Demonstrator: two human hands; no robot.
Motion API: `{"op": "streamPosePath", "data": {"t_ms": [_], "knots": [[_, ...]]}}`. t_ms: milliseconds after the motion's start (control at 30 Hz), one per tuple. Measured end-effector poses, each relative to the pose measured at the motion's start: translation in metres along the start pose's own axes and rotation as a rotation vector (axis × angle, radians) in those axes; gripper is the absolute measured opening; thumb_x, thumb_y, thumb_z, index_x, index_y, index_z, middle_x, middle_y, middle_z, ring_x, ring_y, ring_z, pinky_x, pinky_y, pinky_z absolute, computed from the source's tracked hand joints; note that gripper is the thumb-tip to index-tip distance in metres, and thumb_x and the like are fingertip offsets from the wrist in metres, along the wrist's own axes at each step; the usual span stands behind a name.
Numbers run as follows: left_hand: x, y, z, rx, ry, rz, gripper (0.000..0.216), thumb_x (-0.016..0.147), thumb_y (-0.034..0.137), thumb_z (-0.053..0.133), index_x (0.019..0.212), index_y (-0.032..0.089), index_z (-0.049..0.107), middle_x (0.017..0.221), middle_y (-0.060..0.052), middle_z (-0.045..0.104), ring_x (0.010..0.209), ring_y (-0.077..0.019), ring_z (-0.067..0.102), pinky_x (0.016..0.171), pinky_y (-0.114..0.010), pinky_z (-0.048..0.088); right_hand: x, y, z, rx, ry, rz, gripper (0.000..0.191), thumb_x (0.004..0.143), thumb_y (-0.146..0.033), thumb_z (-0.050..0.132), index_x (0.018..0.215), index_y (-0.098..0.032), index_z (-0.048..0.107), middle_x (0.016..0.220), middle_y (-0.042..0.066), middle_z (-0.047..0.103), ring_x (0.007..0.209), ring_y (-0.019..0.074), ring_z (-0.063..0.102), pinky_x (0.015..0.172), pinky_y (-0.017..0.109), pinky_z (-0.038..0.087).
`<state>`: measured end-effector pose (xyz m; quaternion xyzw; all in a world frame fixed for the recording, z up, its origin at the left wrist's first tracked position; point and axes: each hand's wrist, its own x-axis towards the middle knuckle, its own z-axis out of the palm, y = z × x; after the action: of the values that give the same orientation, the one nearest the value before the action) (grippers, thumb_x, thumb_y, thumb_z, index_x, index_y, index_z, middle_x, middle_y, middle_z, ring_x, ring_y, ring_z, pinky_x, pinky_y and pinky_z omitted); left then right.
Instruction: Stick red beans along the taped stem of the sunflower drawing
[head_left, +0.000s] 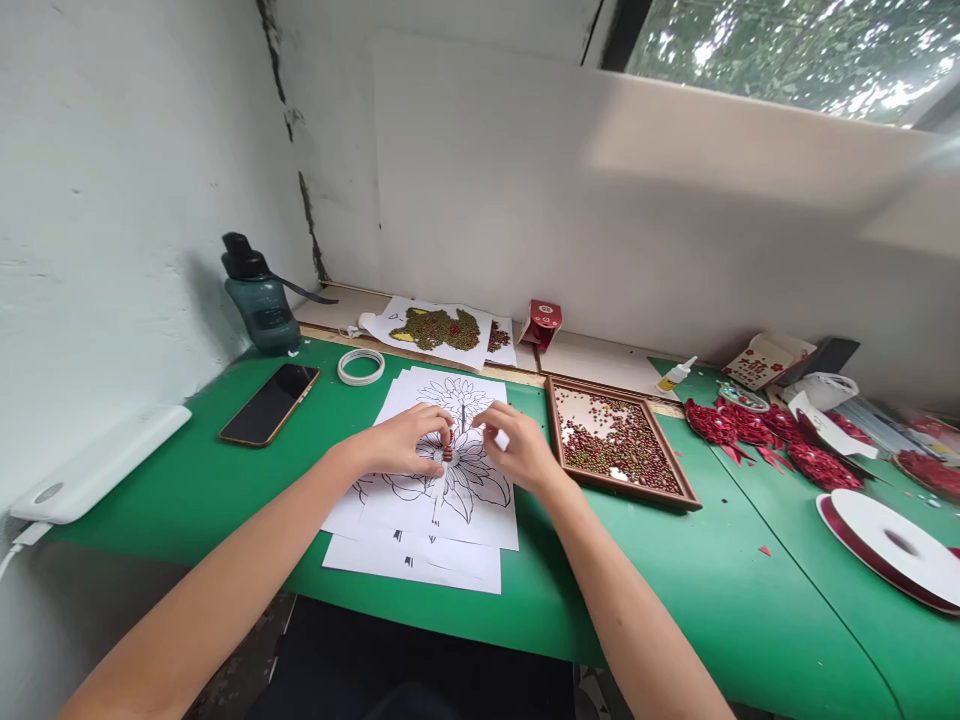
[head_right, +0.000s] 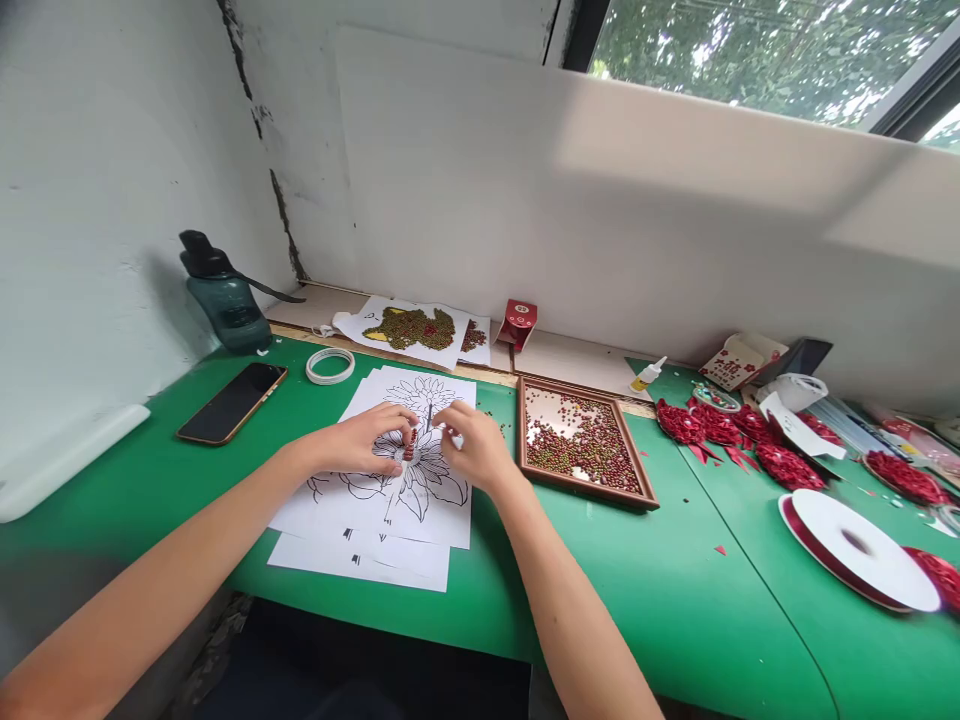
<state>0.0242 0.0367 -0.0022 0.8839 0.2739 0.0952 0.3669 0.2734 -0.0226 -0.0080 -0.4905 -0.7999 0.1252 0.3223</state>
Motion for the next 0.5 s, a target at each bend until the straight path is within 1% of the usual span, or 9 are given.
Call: {"op": "streamPosePath", "data": {"t_ms": [67, 133, 167, 200, 267, 300, 367, 500], "knots": [[-0.001, 0.001, -0.001, 0.007, -0.005, -0.001, 0.022, 0.082, 0.038, 0.077, 0.102, 0.03, 0.07, 0.144, -0.002, 0.053, 0.144, -0.03, 0.041, 0.116, -0.045, 0.04, -0.001, 0.016, -0.019, -0.035, 0.12, 0.083, 0.031, 0.076, -0.004, 0.049, 0.094, -0.021, 0.069, 0.092, 0.005, 0.065, 0.078, 0.0185, 0.06, 0.074, 0.03, 0.045], [-0.002, 0.002, -0.002, 0.007, -0.003, -0.002, 0.021, 0.083, 0.038, 0.076, 0.102, 0.031, 0.07, 0.144, -0.002, 0.053, 0.144, -0.0298, 0.041, 0.116, -0.044, 0.04, -0.007, 0.038, -0.04, -0.09, 0.202, 0.212, 0.03, 0.072, -0.007, 0.049, 0.091, -0.02, 0.067, 0.091, 0.006, 0.066, 0.081, 0.0205, 0.06, 0.074, 0.031, 0.045], [-0.002, 0.003, -0.002, 0.006, -0.002, -0.003, 0.021, 0.084, 0.038, 0.075, 0.103, 0.031, 0.07, 0.145, -0.002, 0.053, 0.144, -0.0298, 0.041, 0.116, -0.044, 0.039, -0.012, 0.049, -0.051, -0.136, 0.223, 0.305, 0.028, 0.07, -0.008, 0.05, 0.089, -0.021, 0.067, 0.089, 0.006, 0.066, 0.081, 0.0209, 0.06, 0.073, 0.031, 0.044], [-0.002, 0.003, -0.002, 0.005, 0.0, -0.006, 0.021, 0.085, 0.039, 0.074, 0.104, 0.031, 0.07, 0.145, -0.002, 0.053, 0.144, -0.0299, 0.041, 0.116, -0.044, 0.039, -0.017, 0.061, -0.06, -0.188, 0.243, 0.428, 0.026, 0.07, -0.01, 0.05, 0.087, -0.021, 0.066, 0.085, 0.005, 0.066, 0.078, 0.0207, 0.059, 0.07, 0.031, 0.042], [-0.002, 0.002, -0.001, 0.007, 0.004, -0.014, 0.02, 0.087, 0.041, 0.072, 0.105, 0.031, 0.07, 0.146, -0.003, 0.052, 0.144, -0.0304, 0.041, 0.115, -0.044, 0.039, -0.029, 0.083, -0.077, -0.242, 0.217, 0.646, 0.026, 0.068, -0.012, 0.052, 0.089, -0.021, 0.066, 0.081, 0.004, 0.066, 0.071, 0.0195, 0.058, 0.064, 0.029, 0.038], [-0.002, 0.002, -0.001, 0.01, 0.004, -0.016, 0.02, 0.088, 0.042, 0.071, 0.105, 0.031, 0.07, 0.147, -0.003, 0.052, 0.143, -0.0306, 0.042, 0.115, -0.044, 0.04, -0.035, 0.092, -0.084, -0.25, 0.212, 0.717, 0.027, 0.067, -0.011, 0.053, 0.089, -0.021, 0.065, 0.081, 0.003, 0.067, 0.07, 0.0188, 0.058, 0.063, 0.029, 0.038], [-0.002, 0.001, -0.001, 0.016, 0.008, -0.012, 0.018, 0.091, 0.042, 0.069, 0.105, 0.031, 0.07, 0.146, -0.002, 0.053, 0.143, -0.0304, 0.043, 0.114, -0.045, 0.04, -0.044, 0.105, -0.092, -0.218, 0.201, 0.768, 0.028, 0.065, -0.011, 0.055, 0.09, -0.02, 0.064, 0.083, 0.004, 0.068, 0.07, 0.018, 0.06, 0.063, 0.028, 0.038], [-0.001, -0.001, 0.0, 0.026, 0.029, 0.009, 0.016, 0.095, 0.042, 0.064, 0.104, 0.03, 0.07, 0.143, -0.002, 0.055, 0.142, -0.0291, 0.043, 0.114, -0.044, 0.039, -0.052, 0.116, -0.093, -0.146, 0.141, 0.76, 0.026, 0.064, -0.012, 0.059, 0.089, -0.02, 0.064, 0.084, 0.004, 0.071, 0.071, 0.0169, 0.063, 0.064, 0.026, 0.041]]}}
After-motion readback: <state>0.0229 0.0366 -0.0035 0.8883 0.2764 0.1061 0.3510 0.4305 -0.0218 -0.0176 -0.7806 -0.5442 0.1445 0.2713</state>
